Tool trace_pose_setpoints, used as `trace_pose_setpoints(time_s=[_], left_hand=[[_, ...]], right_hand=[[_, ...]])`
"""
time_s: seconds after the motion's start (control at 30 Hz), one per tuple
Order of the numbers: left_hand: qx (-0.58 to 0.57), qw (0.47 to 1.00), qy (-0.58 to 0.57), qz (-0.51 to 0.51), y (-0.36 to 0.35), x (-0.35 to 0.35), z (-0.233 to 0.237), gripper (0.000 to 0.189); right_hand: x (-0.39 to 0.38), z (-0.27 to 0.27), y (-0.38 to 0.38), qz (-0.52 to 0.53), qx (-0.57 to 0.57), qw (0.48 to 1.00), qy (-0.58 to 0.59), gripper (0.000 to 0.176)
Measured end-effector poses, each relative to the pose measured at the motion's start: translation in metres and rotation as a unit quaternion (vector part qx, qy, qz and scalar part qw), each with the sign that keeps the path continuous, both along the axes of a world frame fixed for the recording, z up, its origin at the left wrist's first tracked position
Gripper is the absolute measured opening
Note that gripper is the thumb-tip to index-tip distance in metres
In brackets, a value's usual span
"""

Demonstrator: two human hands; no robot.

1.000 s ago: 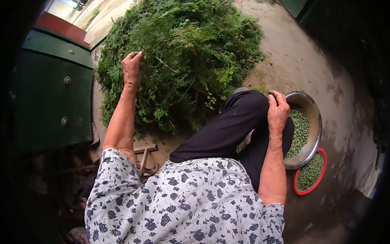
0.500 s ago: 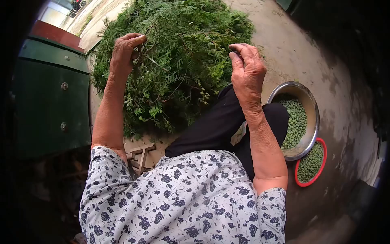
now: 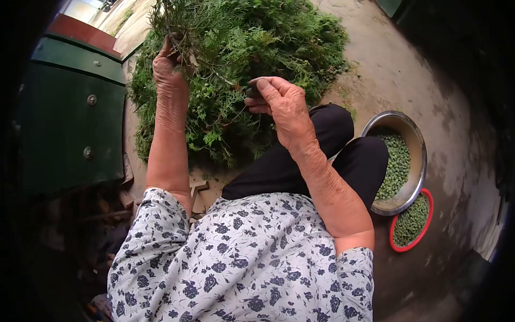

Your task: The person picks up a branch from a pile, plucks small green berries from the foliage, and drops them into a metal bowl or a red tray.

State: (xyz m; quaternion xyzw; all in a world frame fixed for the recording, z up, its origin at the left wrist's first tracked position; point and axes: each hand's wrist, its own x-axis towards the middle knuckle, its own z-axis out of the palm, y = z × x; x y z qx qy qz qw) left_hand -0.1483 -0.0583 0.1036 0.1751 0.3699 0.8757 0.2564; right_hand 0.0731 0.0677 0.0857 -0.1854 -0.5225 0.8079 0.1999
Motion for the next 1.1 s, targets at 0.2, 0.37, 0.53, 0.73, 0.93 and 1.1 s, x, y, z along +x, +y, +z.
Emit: trace_pose_setpoints(time_s=[0.2,0.37,0.53,0.73,0.93,1.1], left_hand=[[0.234,0.927,-0.173,-0.235,0.009,0.021,-0.153,0.03],[-0.189,0.932,-0.304,-0.063,0.002,0.096,-0.128,0.026],[-0.193,0.907,-0.371,-0.045,-0.009,0.091,-0.159,0.025],[-0.072,0.924,-0.367,-0.085,-0.042,0.096,-0.15,0.035],[-0.104,0.915,-0.305,-0.241,-0.031,0.134,-0.131,0.036],[-0.062,0.895,-0.289,-0.333,-0.013,0.142,-0.103,0.031]], right_hand=[[0.001,-0.007,-0.026,0.132,-0.269,0.954,-0.025,0.04],[0.001,-0.033,-0.035,0.126,-0.303,0.944,-0.019,0.033],[-0.001,-0.051,-0.041,0.058,-0.31,0.947,-0.056,0.028],[0.002,-0.056,-0.048,0.032,-0.306,0.947,-0.091,0.035],[0.021,-0.053,-0.057,0.044,-0.237,0.966,-0.098,0.043],[0.031,-0.051,-0.055,0.046,-0.127,0.986,-0.093,0.041]])
